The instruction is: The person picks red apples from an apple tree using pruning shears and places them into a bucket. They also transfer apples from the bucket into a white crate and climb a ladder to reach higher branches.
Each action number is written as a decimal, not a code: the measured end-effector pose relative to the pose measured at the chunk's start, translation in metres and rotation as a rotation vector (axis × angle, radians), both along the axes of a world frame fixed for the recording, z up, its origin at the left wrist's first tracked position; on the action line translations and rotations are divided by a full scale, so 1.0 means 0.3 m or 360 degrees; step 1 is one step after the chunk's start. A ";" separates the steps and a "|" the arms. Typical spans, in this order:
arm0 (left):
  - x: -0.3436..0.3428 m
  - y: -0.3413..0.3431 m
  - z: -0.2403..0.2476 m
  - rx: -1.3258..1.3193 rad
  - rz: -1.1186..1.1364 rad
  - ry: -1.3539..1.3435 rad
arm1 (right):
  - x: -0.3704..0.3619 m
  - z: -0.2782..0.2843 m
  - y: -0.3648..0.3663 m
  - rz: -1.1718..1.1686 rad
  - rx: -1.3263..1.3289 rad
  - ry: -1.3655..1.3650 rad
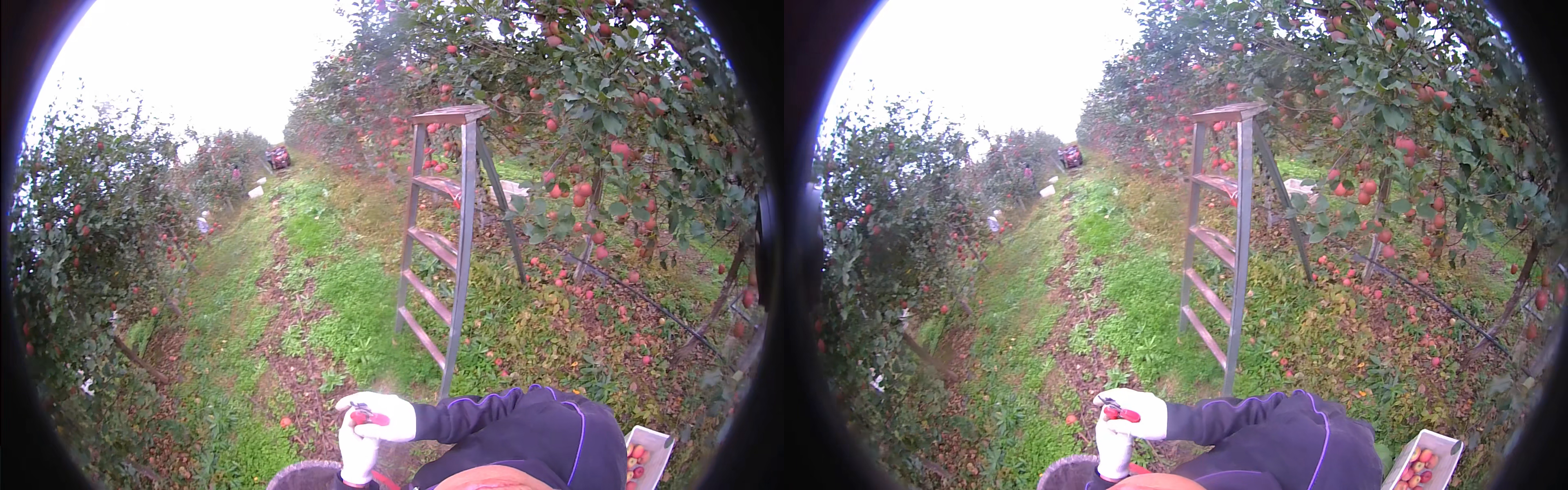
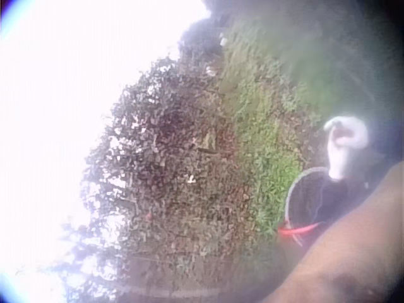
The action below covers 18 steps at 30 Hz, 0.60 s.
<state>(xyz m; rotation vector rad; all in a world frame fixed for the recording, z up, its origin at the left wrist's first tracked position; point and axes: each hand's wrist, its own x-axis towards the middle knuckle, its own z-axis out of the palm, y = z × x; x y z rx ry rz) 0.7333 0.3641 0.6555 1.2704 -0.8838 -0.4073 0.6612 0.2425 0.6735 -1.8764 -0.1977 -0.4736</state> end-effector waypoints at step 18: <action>0.371 -0.342 0.153 -0.0060 -0.1509 0.0395 | -0.121 0.903 0.387 -0.0860 -0.1242 -0.2014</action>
